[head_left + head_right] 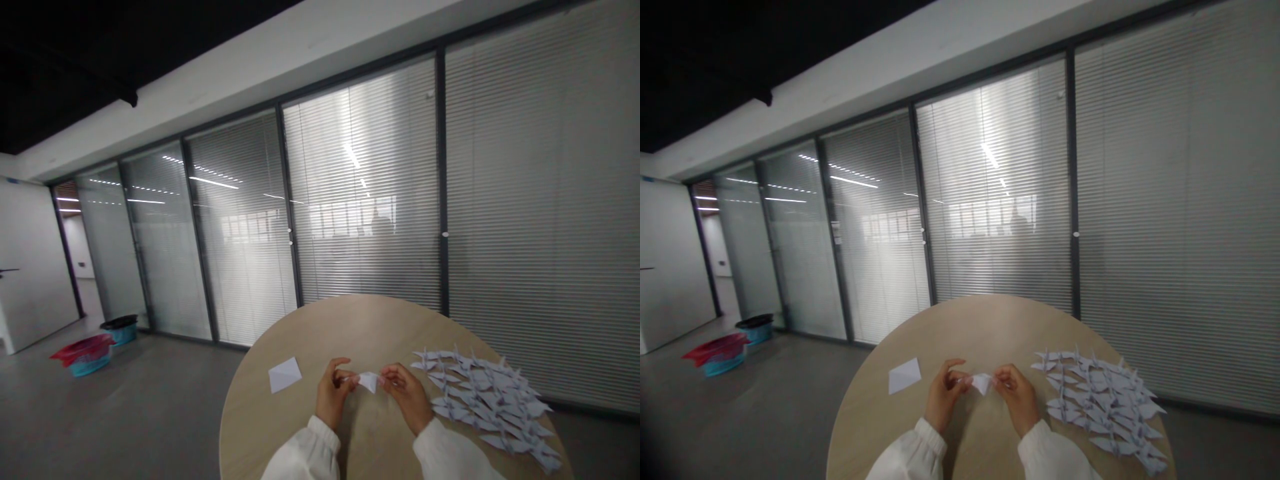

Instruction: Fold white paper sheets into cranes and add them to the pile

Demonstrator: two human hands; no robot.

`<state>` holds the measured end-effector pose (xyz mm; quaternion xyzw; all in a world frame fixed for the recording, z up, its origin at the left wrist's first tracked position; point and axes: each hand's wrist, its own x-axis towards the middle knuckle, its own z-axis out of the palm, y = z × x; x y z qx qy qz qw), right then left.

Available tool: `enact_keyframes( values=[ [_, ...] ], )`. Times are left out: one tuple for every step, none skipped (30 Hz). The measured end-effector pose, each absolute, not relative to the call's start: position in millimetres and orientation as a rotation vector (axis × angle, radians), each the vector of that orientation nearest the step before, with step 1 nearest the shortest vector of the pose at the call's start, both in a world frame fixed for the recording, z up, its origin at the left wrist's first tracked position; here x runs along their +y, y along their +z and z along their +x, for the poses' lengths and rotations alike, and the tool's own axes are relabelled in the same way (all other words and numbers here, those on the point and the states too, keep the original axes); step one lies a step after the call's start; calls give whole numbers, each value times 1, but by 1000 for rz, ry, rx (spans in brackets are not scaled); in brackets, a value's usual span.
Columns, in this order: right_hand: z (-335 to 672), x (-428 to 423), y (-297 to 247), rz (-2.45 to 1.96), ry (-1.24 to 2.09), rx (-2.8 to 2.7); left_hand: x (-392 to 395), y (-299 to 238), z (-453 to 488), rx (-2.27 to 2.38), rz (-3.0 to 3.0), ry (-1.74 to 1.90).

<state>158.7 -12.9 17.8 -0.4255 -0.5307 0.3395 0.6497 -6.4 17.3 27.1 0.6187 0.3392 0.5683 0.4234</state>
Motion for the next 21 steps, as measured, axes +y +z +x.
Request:
enact_keyframes(
  values=[
    [159, -13, 18, -969, 766, -1206, 17, 28, -7, 850, 1546, 1430],
    [159, -12, 17, -973, 760, -1204, 18, 28, -7, 855, 1540, 1435],
    [160, -12, 17, -975, 756, -1199, 18, 29, -8, 864, 1532, 1441],
    [160, -12, 17, -976, 753, -1193, 18, 30, -8, 876, 1520, 1444],
    [160, -11, 16, -975, 753, -1189, 18, 30, -9, 886, 1506, 1445],
    [161, -10, 15, -973, 755, -1184, 18, 31, -9, 891, 1490, 1441],
    [161, -10, 15, -969, 760, -1177, 18, 31, -9, 888, 1473, 1433],
    [162, -9, 14, -963, 768, -1168, 18, 32, -10, 877, 1455, 1420],
    [163, -8, 14, -957, 778, -1155, 18, 32, -10, 860, 1435, 1405],
    [164, -8, 13, -949, 791, -1140, 18, 33, -10, 838, 1419, 1388],
    [165, -7, 13, -940, 807, -1126, 19, 33, -11, 816, 1408, 1372],
    [165, -6, 13, -930, 823, -1115, 19, 33, -11, 797, 1401, 1356],
    [166, -6, 12, -921, 837, -1111, 19, 33, -11, 781, 1403, 1340],
    [167, -6, 12, -913, 848, -1112, 19, 33, -11, 775, 1410, 1328],
    [167, -5, 12, -906, 855, -1116, 19, 33, -11, 778, 1423, 1321],
    [167, -5, 12, -901, 858, -1122, 18, 34, -12, 789, 1436, 1320],
    [167, -5, 12, -900, 859, -1126, 18, 34, -12, 806, 1448, 1326],
    [166, -6, 12, -898, 861, -1128, 17, 35, -12, 823, 1459, 1337],
    [166, -6, 13, -896, 866, -1129, 17, 36, -12, 836, 1468, 1349],
    [165, -6, 13, -894, 871, -1128, 16, 37, -12, 847, 1475, 1360],
    [165, -7, 14, -892, 875, -1128, 16, 38, -13, 855, 1478, 1366]
  ],
)
